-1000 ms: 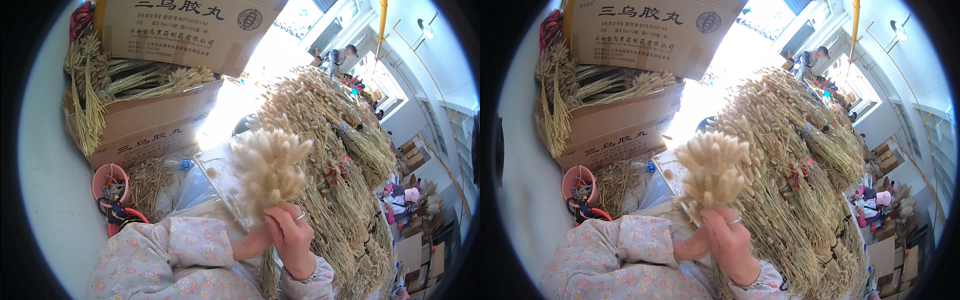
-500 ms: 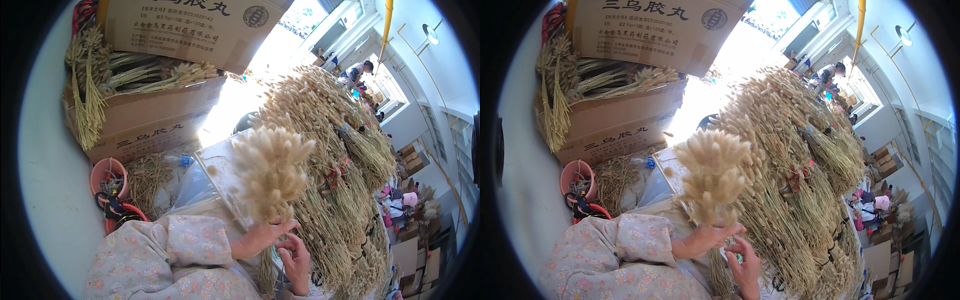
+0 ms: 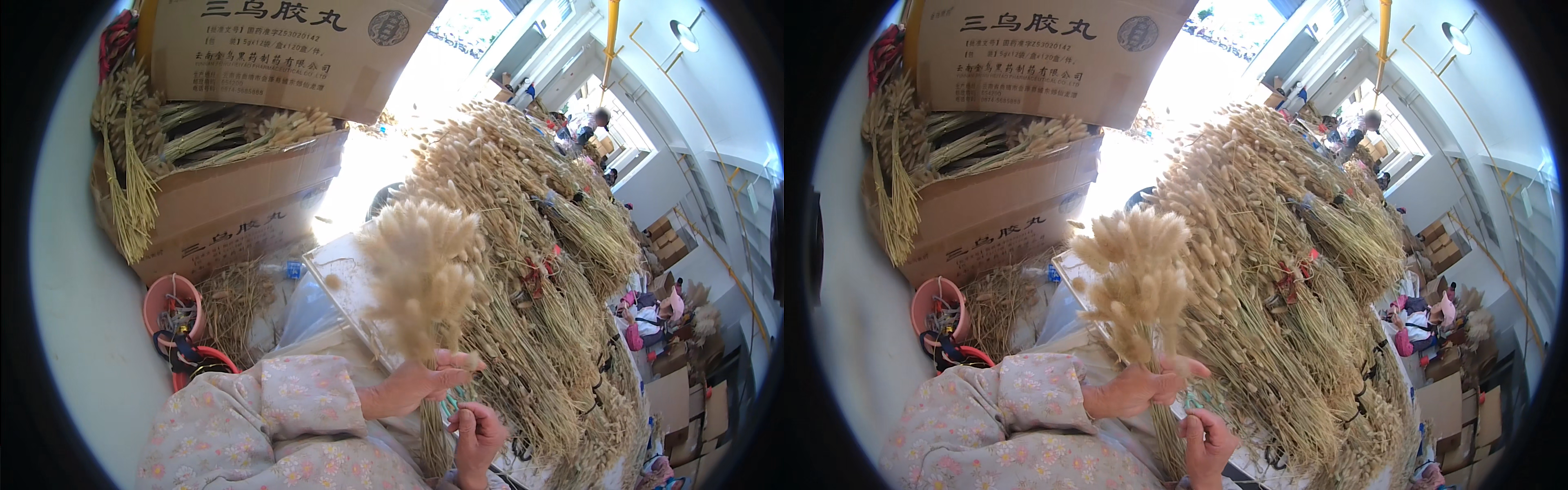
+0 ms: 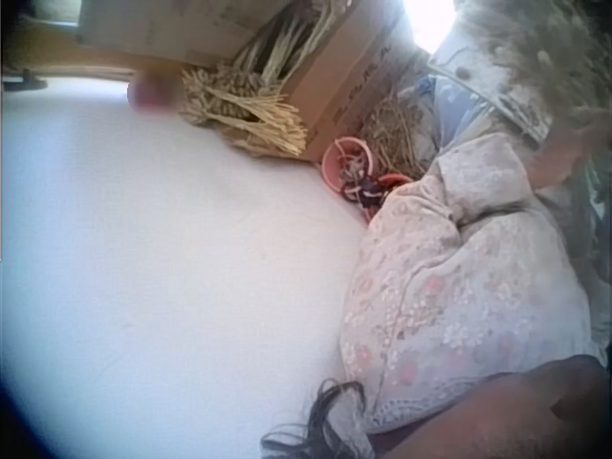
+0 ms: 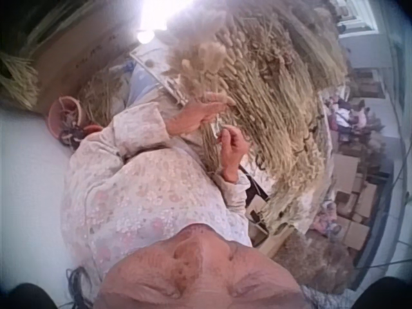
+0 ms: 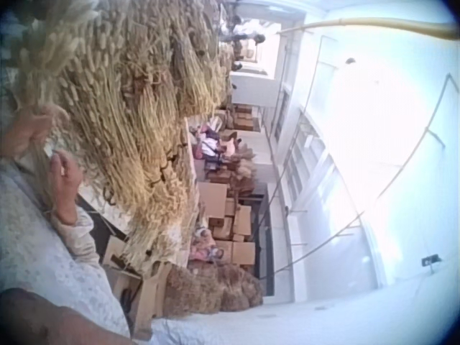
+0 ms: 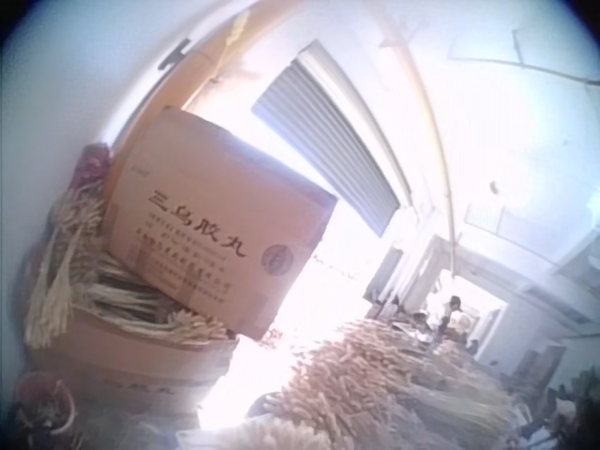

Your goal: The person gathers dried wheat stalks from a large pile on a table, aligns them into a bundle, and secures the bundle with a rubber band. The person repeats this process, placing completed bundles aside.

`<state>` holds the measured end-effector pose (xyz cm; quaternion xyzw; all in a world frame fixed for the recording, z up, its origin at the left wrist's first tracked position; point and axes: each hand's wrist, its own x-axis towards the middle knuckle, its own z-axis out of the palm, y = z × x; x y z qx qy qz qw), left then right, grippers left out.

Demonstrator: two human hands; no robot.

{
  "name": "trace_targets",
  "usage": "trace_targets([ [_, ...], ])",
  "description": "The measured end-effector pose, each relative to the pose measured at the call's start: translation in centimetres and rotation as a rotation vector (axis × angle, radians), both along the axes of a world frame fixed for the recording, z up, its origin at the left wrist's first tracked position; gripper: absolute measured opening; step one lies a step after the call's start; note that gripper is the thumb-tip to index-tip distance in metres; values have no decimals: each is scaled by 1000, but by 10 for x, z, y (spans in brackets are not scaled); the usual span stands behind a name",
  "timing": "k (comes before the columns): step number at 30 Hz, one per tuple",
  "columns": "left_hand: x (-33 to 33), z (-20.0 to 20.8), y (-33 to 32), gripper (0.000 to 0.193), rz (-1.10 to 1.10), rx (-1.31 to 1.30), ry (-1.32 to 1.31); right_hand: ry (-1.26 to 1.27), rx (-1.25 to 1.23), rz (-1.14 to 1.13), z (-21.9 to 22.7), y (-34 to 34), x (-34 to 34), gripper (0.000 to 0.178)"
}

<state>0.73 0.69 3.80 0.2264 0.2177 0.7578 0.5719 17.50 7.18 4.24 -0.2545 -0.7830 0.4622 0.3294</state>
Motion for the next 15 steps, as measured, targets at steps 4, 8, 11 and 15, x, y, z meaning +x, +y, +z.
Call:
trace_targets([
  [4, -3, -6, -2, 31, 11, 107, 17, -63, 162, 33, 4, -7, -12, 9],
  [8, -5, -12, -3, 22, 30, 30, 101, -141, 239, -36, 9, -16, -21, 7],
  [11, -3, -15, -2, 14, 97, -99, 174, -211, 504, -51, 12, -20, -25, 11],
  [15, -7, -15, -1, 25, 101, -29, 8, -306, 659, -57, 9, -23, -29, 19],
])
